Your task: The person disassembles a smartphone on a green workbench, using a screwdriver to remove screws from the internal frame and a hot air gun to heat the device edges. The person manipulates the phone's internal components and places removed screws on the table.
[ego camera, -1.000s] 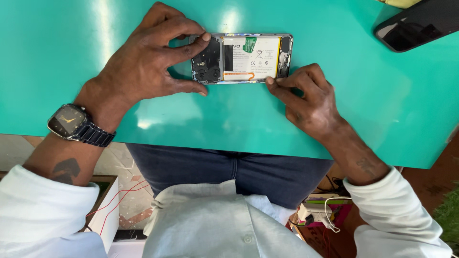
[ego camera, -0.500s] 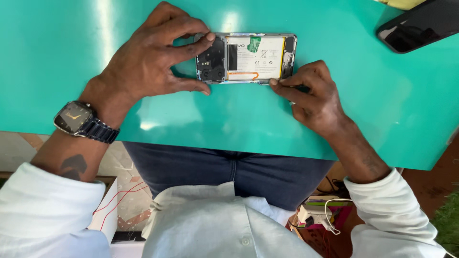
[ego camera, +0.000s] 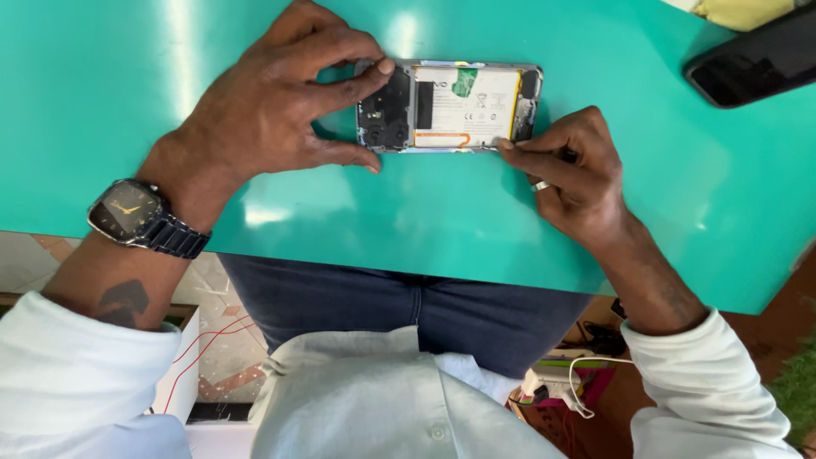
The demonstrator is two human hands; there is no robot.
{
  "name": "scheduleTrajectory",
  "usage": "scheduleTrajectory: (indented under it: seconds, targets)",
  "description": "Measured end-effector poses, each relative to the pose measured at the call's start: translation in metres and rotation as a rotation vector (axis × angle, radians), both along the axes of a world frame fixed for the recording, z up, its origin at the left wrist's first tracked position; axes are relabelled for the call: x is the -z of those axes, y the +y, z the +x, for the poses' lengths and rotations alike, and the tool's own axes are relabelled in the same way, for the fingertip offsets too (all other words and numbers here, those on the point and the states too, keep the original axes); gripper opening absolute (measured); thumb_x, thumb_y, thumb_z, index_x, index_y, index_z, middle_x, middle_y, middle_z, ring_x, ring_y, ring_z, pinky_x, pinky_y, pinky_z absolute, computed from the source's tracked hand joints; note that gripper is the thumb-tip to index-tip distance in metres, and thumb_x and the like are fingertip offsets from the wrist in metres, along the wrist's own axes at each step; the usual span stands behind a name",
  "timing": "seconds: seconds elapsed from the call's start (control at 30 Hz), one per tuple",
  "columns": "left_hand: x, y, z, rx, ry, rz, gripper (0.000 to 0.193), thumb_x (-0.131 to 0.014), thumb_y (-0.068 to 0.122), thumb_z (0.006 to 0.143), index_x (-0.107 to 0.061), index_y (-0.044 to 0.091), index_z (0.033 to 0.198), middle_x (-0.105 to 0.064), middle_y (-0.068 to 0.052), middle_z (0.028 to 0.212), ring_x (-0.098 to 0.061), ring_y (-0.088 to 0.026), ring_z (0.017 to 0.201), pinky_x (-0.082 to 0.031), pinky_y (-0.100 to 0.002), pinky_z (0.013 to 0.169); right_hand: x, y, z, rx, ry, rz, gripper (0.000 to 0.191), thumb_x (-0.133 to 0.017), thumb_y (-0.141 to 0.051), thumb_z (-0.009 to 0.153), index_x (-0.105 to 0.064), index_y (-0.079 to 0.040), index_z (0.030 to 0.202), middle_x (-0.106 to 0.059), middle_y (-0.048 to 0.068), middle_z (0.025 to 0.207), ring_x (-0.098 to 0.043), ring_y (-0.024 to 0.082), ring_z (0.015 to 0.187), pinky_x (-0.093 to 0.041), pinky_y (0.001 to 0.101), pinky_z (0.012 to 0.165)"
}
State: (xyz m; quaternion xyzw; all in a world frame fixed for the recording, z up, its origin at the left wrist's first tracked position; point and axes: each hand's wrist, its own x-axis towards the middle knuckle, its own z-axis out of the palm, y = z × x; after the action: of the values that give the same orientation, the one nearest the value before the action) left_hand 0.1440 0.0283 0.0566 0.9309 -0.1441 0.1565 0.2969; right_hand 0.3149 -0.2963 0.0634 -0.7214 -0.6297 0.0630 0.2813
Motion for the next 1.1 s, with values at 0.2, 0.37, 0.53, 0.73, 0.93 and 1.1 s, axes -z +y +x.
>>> scheduleTrajectory:
  seconds: [0.2, 0.37, 0.53, 0.73, 0.93, 1.1]
  targets:
    - [-0.005, -0.002, 0.0, 0.004, 0.038, -0.012, 0.082, -0.092, 0.046, 0.063, -0.072, 0.002, 0.129, -0.06, -0.006, 0.131, -0.053, -0.028, 0.121, -0.055, -0.036, 0.103, -0.005, 0.001, -0.002, -0.026, -0.096, -0.114, 0.059, -0.07, 0.018, 0.068, -0.081, -0.007, 0.12, -0.062, 0.003, 0.102, -0.051, 0.023, 0.099, -0.047, 0.0305, 0.071]
    - [-0.005, -0.004, -0.002, -0.009, 0.039, -0.033, 0.079, -0.091, 0.041, 0.057, -0.073, -0.001, 0.121, -0.06, -0.008, 0.124, -0.054, -0.029, 0.116, -0.055, -0.037, 0.099, -0.005, 0.001, -0.005, -0.055, -0.213, -0.119, 0.054, -0.076, 0.015, 0.071, -0.081, -0.007, 0.121, -0.06, 0.003, 0.104, -0.053, 0.024, 0.099, -0.052, 0.0308, 0.076]
    - [-0.008, -0.004, -0.002, -0.007, 0.034, -0.021, 0.079, -0.093, 0.04, 0.055, -0.073, -0.001, 0.119, -0.06, -0.007, 0.123, -0.055, -0.028, 0.116, -0.054, -0.039, 0.099, 0.0, 0.001, -0.011, -0.019, -0.167, -0.087, 0.043, -0.079, 0.017, 0.081, -0.08, -0.007, 0.117, -0.059, 0.003, 0.103, -0.054, 0.022, 0.097, -0.051, 0.0333, 0.077]
    - [-0.002, -0.005, -0.003, -0.017, 0.003, -0.051, 0.079, -0.093, 0.04, 0.054, -0.073, -0.001, 0.119, -0.06, -0.007, 0.124, -0.054, -0.029, 0.115, -0.055, -0.037, 0.097, -0.002, 0.007, -0.014, 0.003, -0.129, -0.06, 0.052, -0.073, 0.02, 0.072, -0.081, -0.006, 0.116, -0.061, 0.004, 0.102, -0.056, 0.023, 0.095, -0.051, 0.0336, 0.075]
    - [0.011, -0.008, -0.008, -0.073, -0.021, 0.033, 0.082, -0.093, 0.054, 0.062, -0.075, 0.006, 0.126, -0.06, -0.004, 0.128, -0.053, -0.028, 0.119, -0.056, -0.036, 0.098, -0.023, 0.007, -0.026, 0.068, -0.047, -0.104, 0.051, -0.069, 0.019, 0.075, -0.071, -0.002, 0.121, -0.062, 0.011, 0.111, -0.062, 0.028, 0.104, -0.057, 0.0379, 0.082]
    - [0.001, -0.037, -0.014, -0.183, -0.046, 0.077, 0.084, -0.097, 0.051, 0.066, -0.071, -0.003, 0.124, -0.057, -0.01, 0.123, -0.055, -0.029, 0.112, -0.057, -0.039, 0.098, -0.033, 0.003, -0.044, 0.26, -0.077, -0.122, 0.051, -0.064, 0.023, 0.075, -0.068, 0.0, 0.121, -0.066, 0.014, 0.118, -0.068, 0.029, 0.102, -0.061, 0.0378, 0.079]
